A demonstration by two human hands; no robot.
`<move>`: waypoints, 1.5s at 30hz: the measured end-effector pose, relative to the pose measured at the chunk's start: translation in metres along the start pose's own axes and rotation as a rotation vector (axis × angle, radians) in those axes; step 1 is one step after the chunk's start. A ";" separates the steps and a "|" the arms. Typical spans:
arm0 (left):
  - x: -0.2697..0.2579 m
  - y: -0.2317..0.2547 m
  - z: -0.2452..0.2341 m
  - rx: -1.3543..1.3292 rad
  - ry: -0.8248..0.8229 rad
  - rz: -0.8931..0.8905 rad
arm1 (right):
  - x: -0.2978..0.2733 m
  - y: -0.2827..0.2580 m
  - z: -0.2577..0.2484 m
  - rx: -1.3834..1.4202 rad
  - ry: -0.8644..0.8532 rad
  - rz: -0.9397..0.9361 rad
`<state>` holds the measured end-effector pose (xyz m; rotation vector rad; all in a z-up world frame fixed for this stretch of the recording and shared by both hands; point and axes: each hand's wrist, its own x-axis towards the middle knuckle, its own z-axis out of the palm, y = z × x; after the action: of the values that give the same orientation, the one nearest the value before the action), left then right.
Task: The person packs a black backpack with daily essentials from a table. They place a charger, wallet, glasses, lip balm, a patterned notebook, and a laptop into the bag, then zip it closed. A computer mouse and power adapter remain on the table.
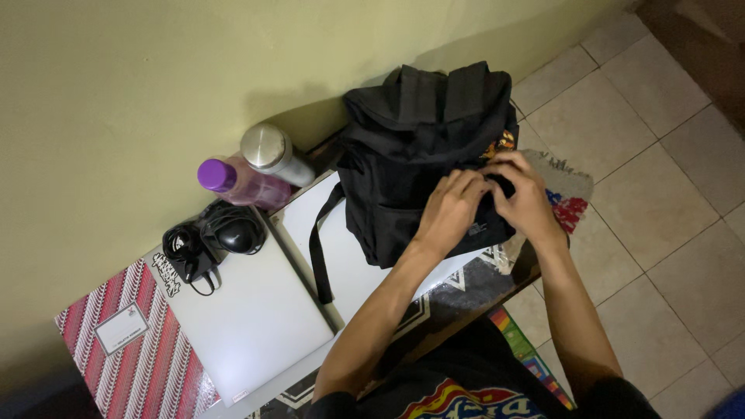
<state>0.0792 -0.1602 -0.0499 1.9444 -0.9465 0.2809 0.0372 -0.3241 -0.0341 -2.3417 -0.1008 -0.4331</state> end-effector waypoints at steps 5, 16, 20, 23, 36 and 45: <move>-0.003 -0.007 -0.004 0.065 0.034 -0.039 | 0.007 -0.001 0.000 -0.225 -0.046 -0.054; -0.001 0.007 -0.021 -0.013 0.059 -0.038 | 0.011 0.021 -0.020 -0.190 -0.032 -0.192; 0.001 0.005 -0.024 -0.078 0.024 0.004 | 0.005 0.017 -0.022 -0.093 -0.070 -0.172; 0.001 0.007 -0.019 -0.070 -0.005 0.079 | 0.007 0.018 -0.011 -0.146 -0.085 -0.227; -0.032 0.000 -0.079 0.176 0.158 -0.065 | 0.007 0.031 -0.013 -0.317 0.018 -0.208; -0.058 -0.002 -0.110 0.237 0.311 -0.193 | -0.002 0.047 -0.014 -0.386 0.081 -0.164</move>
<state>0.0608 -0.0409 -0.0220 2.1109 -0.5380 0.5855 0.0408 -0.3678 -0.0569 -2.7003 -0.1855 -0.6781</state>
